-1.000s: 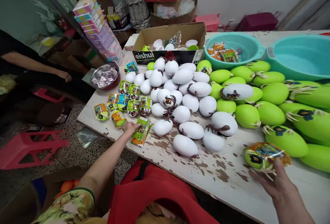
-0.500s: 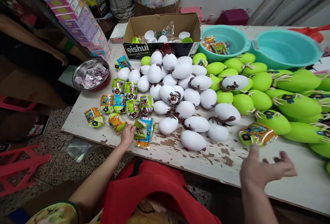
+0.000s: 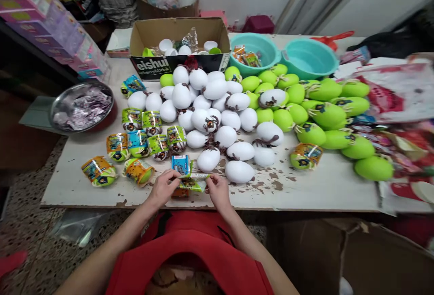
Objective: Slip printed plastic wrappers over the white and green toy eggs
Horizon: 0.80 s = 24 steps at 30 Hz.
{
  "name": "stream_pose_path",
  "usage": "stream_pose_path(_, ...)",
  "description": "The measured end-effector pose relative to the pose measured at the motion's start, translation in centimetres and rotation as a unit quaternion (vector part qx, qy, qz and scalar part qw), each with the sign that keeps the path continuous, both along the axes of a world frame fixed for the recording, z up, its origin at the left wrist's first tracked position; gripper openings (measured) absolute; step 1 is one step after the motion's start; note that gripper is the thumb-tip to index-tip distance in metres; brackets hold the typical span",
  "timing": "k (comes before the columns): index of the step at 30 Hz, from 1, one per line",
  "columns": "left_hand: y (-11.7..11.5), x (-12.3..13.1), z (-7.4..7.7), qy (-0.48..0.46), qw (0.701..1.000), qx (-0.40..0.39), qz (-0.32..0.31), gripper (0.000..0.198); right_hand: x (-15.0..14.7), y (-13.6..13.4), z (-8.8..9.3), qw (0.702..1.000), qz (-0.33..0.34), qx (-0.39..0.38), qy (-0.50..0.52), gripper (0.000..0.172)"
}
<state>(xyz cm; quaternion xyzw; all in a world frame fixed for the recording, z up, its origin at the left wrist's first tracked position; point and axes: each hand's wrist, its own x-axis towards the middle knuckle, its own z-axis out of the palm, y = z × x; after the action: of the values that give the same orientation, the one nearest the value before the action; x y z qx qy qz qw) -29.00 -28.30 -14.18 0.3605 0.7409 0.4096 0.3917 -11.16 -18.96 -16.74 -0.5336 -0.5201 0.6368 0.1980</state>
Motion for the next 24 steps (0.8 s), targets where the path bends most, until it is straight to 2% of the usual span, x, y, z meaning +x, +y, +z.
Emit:
stream_pose_path(2,0.6,1.1,0.1,-0.087,0.995,-0.006,-0.037,0.018,0.7,-0.5,0.2,0.999,0.001,0.043,-0.011,0.021)
stream_pose_path(4,1.5,2.2,0.3,-0.244,0.968,-0.029,-0.049,0.026,1.5,-1.3,0.2,0.997,0.019,0.072,-0.018,0.018)
stream_pose_path(7,3.2,3.2,0.6,-0.452,0.892,-0.025,0.000,0.036,3.2,-1.9,-0.1,0.994,0.035,0.089,-0.042,0.020)
stream_pose_path(9,4.1,3.3,0.7,-0.500,0.865,-0.009,0.038,0.038,5.0,-1.2,-0.2,0.988,0.020,0.132,-0.075,0.023)
stream_pose_path(10,4.5,3.3,0.7,-0.504,0.863,-0.004,0.049,0.039,6.0,-0.5,-0.3,0.977,0.012,0.183,-0.106,0.025)
stream_pose_path(12,5.2,3.2,0.7,-0.502,0.863,-0.007,0.054,0.042,8.0,1.6,-0.8,0.925,0.030,0.323,-0.197,0.036)
stream_pose_path(14,5.7,3.3,0.7,-0.502,0.863,-0.015,0.055,0.042,9.7,3.9,-1.7,0.846,0.100,0.436,-0.291,0.049)
stream_pose_path(16,6.1,3.3,0.5,-0.506,0.860,-0.030,0.063,0.039,10.9,6.1,-2.9,0.790,0.176,0.474,-0.347,0.056)
stream_pose_path(18,6.3,3.3,0.3,-0.511,0.855,-0.048,0.073,0.035,11.5,7.6,-3.9,0.768,0.213,0.481,-0.366,0.059)
stream_pose_path(19,6.3,3.2,0.3,-0.513,0.853,-0.054,0.080,0.033,11.6,8.1,-4.2,0.772,0.217,0.475,-0.362,0.060)
stream_pose_path(21,6.4,2.8,0.3,-0.511,0.853,-0.061,0.089,0.031,11.6,8.5,-3.8,0.815,0.189,0.441,-0.325,0.063)
stream_pose_path(23,6.3,2.4,0.5,-0.494,0.863,-0.064,0.082,0.030,11.4,8.2,-2.6,0.892,0.096,0.353,-0.266,0.072)
stream_pose_path(24,6.4,2.3,0.7,-0.482,0.871,-0.067,0.072,0.030,11.3,7.7,-1.8,0.935,0.042,0.277,-0.219,0.075)
